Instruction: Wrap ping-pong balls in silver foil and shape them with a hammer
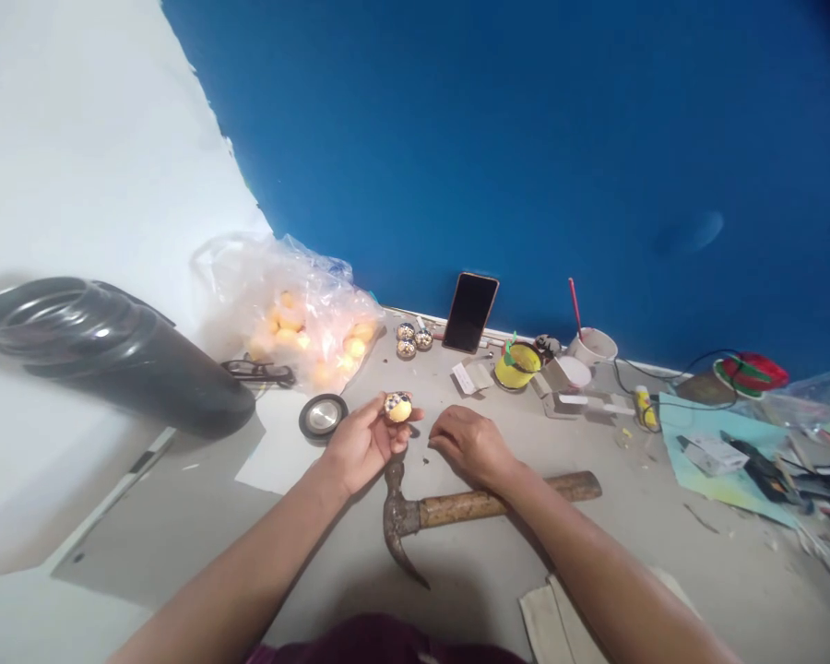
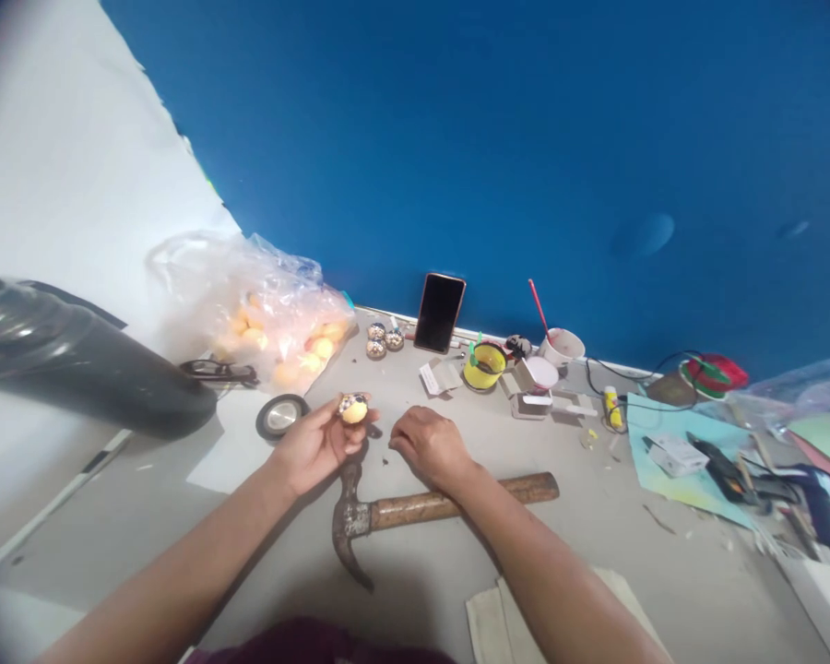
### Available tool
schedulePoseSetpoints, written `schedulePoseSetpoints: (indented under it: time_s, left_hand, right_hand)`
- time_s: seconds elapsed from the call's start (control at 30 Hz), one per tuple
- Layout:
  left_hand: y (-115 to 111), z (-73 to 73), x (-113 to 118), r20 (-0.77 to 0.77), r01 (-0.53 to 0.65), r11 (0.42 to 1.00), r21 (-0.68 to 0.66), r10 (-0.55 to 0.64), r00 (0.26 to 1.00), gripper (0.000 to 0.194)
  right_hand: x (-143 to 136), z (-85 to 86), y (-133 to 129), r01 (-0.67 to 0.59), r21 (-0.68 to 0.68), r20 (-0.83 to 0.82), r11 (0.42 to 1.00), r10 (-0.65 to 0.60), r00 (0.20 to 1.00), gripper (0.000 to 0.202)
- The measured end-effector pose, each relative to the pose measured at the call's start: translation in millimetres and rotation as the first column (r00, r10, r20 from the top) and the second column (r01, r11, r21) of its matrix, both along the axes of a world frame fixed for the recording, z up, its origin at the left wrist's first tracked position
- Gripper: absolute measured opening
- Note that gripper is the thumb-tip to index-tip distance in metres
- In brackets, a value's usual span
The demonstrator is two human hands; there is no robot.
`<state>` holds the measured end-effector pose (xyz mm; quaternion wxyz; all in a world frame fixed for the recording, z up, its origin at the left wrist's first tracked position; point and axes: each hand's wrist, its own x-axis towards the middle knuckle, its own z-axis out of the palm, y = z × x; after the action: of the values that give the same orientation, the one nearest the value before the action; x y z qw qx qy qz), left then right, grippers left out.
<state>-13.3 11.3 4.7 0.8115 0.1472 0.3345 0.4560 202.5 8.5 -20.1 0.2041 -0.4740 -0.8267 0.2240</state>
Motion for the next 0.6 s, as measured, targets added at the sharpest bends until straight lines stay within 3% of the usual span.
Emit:
schedulePoseSetpoints:
  time_s: [0.13,0.27,0.47,0.6]
  left_hand:
    - [-3,-1.3,3,-0.018,-0.001,1.000,0.014,0.001,1.000,0.025]
    - [-4,-3.5,4,-0.053,-0.011,1.000,0.028,0.013,0.999,0.021]
    - [-4,-2.3,4,-0.045,-0.008,0.999,0.041,0.010,0.999,0.021]
    - [-6,0.4,5,-0.055,0.011,0.998,0.059,-0.008,0.998,0.023]
  right_hand:
    - [3,-0.1,2,0.061,-0.062,-0.186,0.996,-0.072,0.980,0.009]
    - [2,1.8,5,0.111,-0.258,-0.344,0.960,-0.199,0.918,0.005]
    - [4,7.3,10,0.110,-0.432,-0.538,0.895,-0.353,0.765,0.015]
    - [8,1.2,14,0.093,-0.552,-0.612,0.829,-0.479,0.629,0.024]
